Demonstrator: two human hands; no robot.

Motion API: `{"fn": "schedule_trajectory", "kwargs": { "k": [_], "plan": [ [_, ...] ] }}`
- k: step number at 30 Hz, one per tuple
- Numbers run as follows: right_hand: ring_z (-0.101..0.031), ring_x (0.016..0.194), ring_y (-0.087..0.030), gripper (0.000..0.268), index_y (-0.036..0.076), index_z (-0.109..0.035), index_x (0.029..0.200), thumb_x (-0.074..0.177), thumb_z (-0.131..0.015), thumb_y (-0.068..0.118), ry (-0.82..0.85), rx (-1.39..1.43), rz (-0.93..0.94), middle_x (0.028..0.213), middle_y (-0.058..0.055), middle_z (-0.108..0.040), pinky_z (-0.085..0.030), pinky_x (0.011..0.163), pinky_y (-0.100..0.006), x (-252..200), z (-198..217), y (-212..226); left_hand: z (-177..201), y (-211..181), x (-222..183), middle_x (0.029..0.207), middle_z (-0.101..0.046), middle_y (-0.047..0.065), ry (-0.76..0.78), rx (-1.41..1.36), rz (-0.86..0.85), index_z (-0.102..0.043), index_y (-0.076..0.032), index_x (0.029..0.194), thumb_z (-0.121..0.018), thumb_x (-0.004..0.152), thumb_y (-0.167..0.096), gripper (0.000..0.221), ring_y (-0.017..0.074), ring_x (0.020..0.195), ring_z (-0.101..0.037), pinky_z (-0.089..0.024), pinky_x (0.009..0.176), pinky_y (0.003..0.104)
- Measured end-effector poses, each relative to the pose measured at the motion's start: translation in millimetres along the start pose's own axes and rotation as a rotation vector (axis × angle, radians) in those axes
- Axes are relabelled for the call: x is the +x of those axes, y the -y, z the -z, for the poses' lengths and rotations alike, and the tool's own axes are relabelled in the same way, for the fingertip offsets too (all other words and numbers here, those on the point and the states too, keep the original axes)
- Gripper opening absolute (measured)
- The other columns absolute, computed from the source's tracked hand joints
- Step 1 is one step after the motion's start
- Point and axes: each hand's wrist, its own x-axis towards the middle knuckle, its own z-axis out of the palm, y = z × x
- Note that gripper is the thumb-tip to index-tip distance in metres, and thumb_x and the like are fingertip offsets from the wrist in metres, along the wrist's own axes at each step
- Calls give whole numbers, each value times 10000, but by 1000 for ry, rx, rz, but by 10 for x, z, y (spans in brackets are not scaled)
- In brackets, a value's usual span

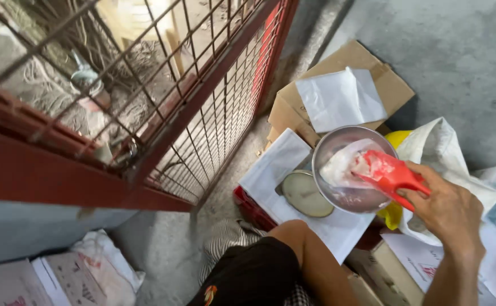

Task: Measuring and bagging white powder using a scale and a scoop in an agricultural setting.

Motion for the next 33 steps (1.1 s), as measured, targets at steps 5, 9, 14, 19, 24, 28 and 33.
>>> {"fn": "schedule_trajectory", "kwargs": {
  "k": [5,9,14,19,24,28,33],
  "plan": [
    [-735,837,-324,537,305,-696,1357,841,-786,418,-69,88,69,946,-103,-767,-570,745,-442,-79,-59,-258,-429,86,59,1093,-698,54,165,-168,65,-703,-86,1234,-478,1055,-169,299,194,1054,-659,-540,991,349],
    [-730,826,-288,569,191,-688,1338,802,-860,275,-146,299,55,1039,-138,-770,-555,716,-410,-48,-50,-627,-922,210,250,1109,-689,55,355,-315,113,-706,-79,1257,-432,1118,-215,337,173,1063,-648,-536,1003,348],
    [-654,824,-111,581,114,-652,1409,855,-823,77,-222,730,-153,926,-81,-731,-531,703,-300,-355,-227,-1472,-1943,541,-163,1129,-678,56,668,-626,318,-710,-69,1285,-373,1196,-272,403,146,1075,-633,-531,1018,348],
    [-658,815,-138,577,123,-646,1402,858,-837,133,-243,731,-337,900,-89,-722,-530,692,-333,-217,-418,-2185,-2303,1221,-75,1344,-609,175,-48,406,388,-619,-76,1326,-664,877,-47,452,350,1307,-564,-455,1141,426],
    [-728,921,-388,628,160,-549,1259,774,-846,428,175,181,-442,958,-175,-747,-549,799,-508,139,-1049,-2355,-2156,1805,352,1469,-339,375,-195,719,320,-383,81,1447,-855,730,-167,894,524,1326,-329,-263,1070,589],
    [-719,932,-414,555,91,-522,1196,788,-808,336,168,155,-304,971,-203,-744,-547,813,-534,415,-1771,-2285,-2157,2588,205,1412,-422,329,-459,482,580,-318,73,1450,-871,656,-175,999,464,1310,-407,-306,1110,502],
    [-742,857,-420,335,8,-519,1221,936,-644,131,192,-18,-211,920,-251,-747,-571,736,-542,712,-3099,-2432,-2181,4332,-1255,1258,-625,333,-110,574,803,-664,55,1176,-429,1083,-237,386,501,1158,-559,-395,1047,554]
  ]
}}
